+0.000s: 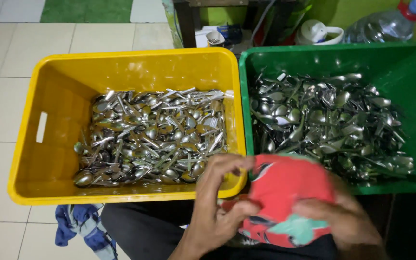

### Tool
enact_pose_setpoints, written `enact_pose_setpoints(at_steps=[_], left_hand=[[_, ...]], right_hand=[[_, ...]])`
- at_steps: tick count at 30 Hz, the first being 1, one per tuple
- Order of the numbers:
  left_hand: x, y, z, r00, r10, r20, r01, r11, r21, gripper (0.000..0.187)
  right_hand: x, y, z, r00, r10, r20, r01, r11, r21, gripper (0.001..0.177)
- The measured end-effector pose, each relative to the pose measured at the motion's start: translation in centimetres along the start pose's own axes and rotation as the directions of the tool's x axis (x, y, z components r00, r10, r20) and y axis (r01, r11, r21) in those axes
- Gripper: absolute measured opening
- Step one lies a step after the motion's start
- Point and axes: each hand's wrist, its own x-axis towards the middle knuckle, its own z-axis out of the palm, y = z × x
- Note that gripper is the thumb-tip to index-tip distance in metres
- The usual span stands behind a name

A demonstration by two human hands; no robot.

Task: Wiping and sorting spoons and forks from a yellow bin into a green bin.

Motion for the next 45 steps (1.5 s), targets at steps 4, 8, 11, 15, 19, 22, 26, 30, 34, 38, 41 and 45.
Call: enact_pose_setpoints(at_steps=[4,8,11,15,19,22,26,30,34,38,41,45], left_hand=[[-3.3,-4.3,1.9,0.838,-0.176,0.517,0.352,0.898,-0.263,0.091],[-7.7,-3.9,4.6,0.619,-0.239,0.748,0.56,0.802,-0.207,0.037],[-5.9,-1.3,5.1,0.712,-0.229,0.664,0.43,0.89,-0.155,0.061],[-5.9,-5.4,4.7,0.913,-0.252,0.321,0.238,0.968,0.084,0.034],[-5.6,-4.7,0.4,0.75,-0.427,0.506,0.475,0.879,0.039,0.088],[-5.2,-4.9,-1.9,0.806,-0.435,0.402,0.476,0.879,-0.004,0.115],[-2.0,-0.9,-2.7,0.778,-0.402,0.482,0.474,0.88,-0.031,0.105],[-4.9,-2.0,3.4,0.789,-0.259,0.557,0.345,0.937,-0.053,0.031],[-4.3,-3.6,5.6,0.82,-0.288,0.495,0.346,0.938,-0.026,0.018],[-2.1,-5.5,2.8,0.721,-0.576,0.385,0.479,0.816,0.324,0.037],[0.8,-6.9,-1.9,0.357,-0.844,0.401,0.501,0.535,0.68,0.069],[1.9,-21.4,-5.8,0.548,-0.825,0.139,0.535,0.473,0.7,0.048]], right_hand=[[3.3,-3.3,-2.5,0.763,-0.334,0.554,-0.101,0.785,0.611,0.07],[6.0,-4.5,-2.9,0.751,-0.346,0.563,-0.094,0.787,0.609,0.063],[7.4,-6.0,-0.5,0.846,-0.457,0.276,0.321,0.849,0.42,0.054],[8.5,-5.7,0.0,0.781,-0.625,0.02,0.621,0.779,0.09,0.051],[4.1,-6.5,-0.8,0.718,-0.483,0.501,0.686,0.609,-0.397,0.031],[0.6,-8.0,0.9,0.926,-0.248,0.286,0.374,0.717,-0.588,0.048],[-1.2,-7.9,1.6,0.959,-0.115,0.259,-0.048,0.836,0.547,0.059],[6.5,-5.5,-2.4,0.525,0.845,0.099,-0.848,0.511,0.139,0.042],[14.6,-4.9,-1.3,0.533,-0.633,0.561,0.218,0.744,0.631,0.022],[21.4,0.6,2.4,0.859,-0.448,-0.248,0.479,0.874,0.081,0.03],[26.2,5.8,5.3,0.861,-0.468,-0.2,0.485,0.873,0.042,0.058],[27.0,9.7,7.6,0.731,-0.674,-0.104,0.641,0.731,-0.236,0.05]])
